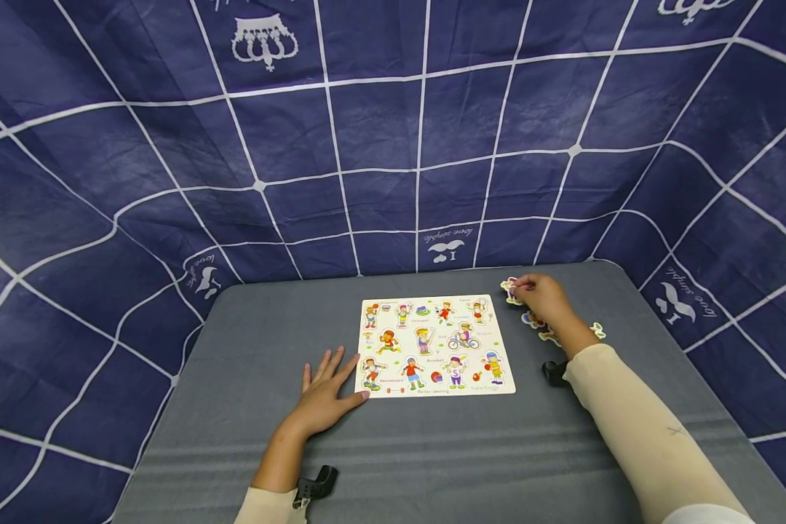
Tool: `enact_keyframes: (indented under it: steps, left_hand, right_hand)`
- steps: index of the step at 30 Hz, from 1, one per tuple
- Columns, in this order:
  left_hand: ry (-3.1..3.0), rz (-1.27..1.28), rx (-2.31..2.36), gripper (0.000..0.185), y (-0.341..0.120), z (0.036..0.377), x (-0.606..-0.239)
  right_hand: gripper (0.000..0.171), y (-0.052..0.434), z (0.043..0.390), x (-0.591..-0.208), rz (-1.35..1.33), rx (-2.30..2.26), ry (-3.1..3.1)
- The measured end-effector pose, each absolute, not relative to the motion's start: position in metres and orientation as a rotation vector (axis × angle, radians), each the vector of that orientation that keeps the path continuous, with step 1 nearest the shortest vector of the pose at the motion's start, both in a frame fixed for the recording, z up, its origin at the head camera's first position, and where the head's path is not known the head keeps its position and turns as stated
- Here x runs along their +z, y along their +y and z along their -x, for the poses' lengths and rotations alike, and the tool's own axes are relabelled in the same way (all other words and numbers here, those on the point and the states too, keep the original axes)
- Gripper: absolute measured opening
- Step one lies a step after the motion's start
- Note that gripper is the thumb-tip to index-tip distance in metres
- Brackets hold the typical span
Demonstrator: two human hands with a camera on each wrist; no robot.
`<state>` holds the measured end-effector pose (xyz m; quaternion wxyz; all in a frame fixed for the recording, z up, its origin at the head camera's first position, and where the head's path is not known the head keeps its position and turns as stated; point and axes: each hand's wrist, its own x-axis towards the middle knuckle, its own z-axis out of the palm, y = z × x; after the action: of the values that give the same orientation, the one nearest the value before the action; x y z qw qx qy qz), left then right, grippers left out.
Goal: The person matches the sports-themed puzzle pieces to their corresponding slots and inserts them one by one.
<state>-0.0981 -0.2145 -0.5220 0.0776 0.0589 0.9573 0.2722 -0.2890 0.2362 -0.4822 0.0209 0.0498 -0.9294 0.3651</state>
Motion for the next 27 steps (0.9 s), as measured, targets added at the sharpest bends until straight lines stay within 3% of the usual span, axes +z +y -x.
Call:
enact_keyframes:
  steps: [27]
  left_hand:
    - [2.858, -0.168, 0.809, 0.081, -0.216, 0.100, -0.525]
  right_hand:
    - [0.015, 0.192, 0.235, -0.462, -0.338, 1.247, -2.829]
